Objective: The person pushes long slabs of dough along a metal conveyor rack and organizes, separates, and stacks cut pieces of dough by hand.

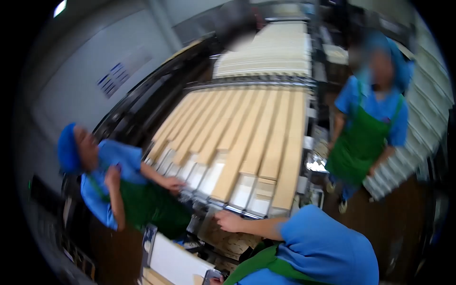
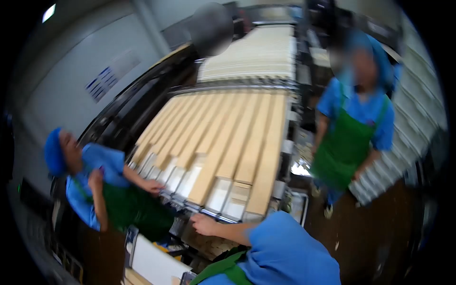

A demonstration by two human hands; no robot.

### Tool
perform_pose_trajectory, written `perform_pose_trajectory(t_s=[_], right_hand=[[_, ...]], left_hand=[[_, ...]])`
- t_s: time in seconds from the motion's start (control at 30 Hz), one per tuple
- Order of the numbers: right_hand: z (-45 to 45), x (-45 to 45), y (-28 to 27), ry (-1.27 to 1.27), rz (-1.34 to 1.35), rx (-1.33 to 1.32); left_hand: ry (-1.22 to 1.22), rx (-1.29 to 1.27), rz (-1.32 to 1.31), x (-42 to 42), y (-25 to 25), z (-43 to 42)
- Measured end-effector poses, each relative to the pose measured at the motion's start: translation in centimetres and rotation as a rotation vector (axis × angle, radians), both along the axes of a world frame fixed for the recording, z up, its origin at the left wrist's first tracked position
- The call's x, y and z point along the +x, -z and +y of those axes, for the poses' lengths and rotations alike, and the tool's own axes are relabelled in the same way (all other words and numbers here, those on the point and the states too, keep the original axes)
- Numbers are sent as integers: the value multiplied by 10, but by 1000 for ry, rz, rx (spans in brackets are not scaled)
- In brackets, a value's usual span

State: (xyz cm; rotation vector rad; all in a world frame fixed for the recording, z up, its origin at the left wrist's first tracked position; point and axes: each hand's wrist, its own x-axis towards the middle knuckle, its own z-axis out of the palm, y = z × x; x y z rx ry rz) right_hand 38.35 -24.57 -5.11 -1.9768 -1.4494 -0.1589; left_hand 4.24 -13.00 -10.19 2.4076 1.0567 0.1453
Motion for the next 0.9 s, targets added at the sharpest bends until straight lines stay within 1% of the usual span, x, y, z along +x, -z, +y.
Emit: perform_pose_trajectory(t_s=[0.03, 0.07, 0.13, 0.17, 0.2, 0.23, 0.27, 0.3, 0.33, 0.37, 0.4, 0.43, 0.47, 0.5, 0.57, 0.63, 0.7, 0.73, 0.77, 0.8, 0.83, 0.87, 0.9], right_hand=[[-1, -1, -6, 13, 125, -179], [-2, -4, -11, -115, 97, -201], [-4, 1, -9, 25, 145, -196], [-4, 8, -2, -13, 15, -51], [-1, 12, 3, -30, -74, -14], [0, 15, -2, -37, -64, 8], [1, 20, -8, -66, 2, -34], [4, 19, -14, -37, 22, -111], [5, 17, -17, -25, -16, -121], [8, 18, -16, -21, -26, -182], [14, 15, -19, -13, -21, -248], [21, 4, -31, -63, -103, -262], [34, -6, -40, -112, -183, -262], [54, -19, -34, -180, -184, -286], [85, -41, -22, -347, 33, -287], [136, -82, -36, -504, 59, -389], [190, -117, -33, -700, 139, -312], [218, -132, -31, -759, 95, -326], [246, -146, -31, -818, 50, -339], [273, -160, -24, -836, 64, -341], [303, -172, -22, -854, -6, -335], [331, -185, -21, -863, -15, -339], [356, -196, -19, -870, -23, -346]], left_hand=[[-27, 23, -16, -7, 4, -2], [-57, 39, -34, -16, 12, -6], [-150, 48, -71, -24, 17, -19], [-202, -8, -178, -25, 25, -20], [-256, -87, -171, -21, 3, -27], [-363, -119, -183, -23, 0, -33], [-403, -110, -175, -25, -7, -37], [-464, -49, -277, -30, -4, -40], [-550, -93, -251, -39, -1, -38], [-630, -63, -337, -46, -2, -40], [-694, 1, -334, -56, 6, -37], [-766, 24, -448, -64, -4, -35], [-847, 49, -407, -76, -5, -30], [-933, 65, -406, -89, 3, -22], [-1038, 72, -389, -109, 1, -10], [-1202, -16, -449, -115, -13, 10], [-1202, -27, -451, -119, -15, 30], [-1191, -31, -454, -120, -16, 41], [-1246, -90, -506, -118, -23, 54], [-1252, -101, -507, -115, -17, 61], [-1224, 4, -440, -114, -11, 71], [-1190, 107, -374, -111, -7, 82], [-1223, -97, -458, -107, -28, 88]])
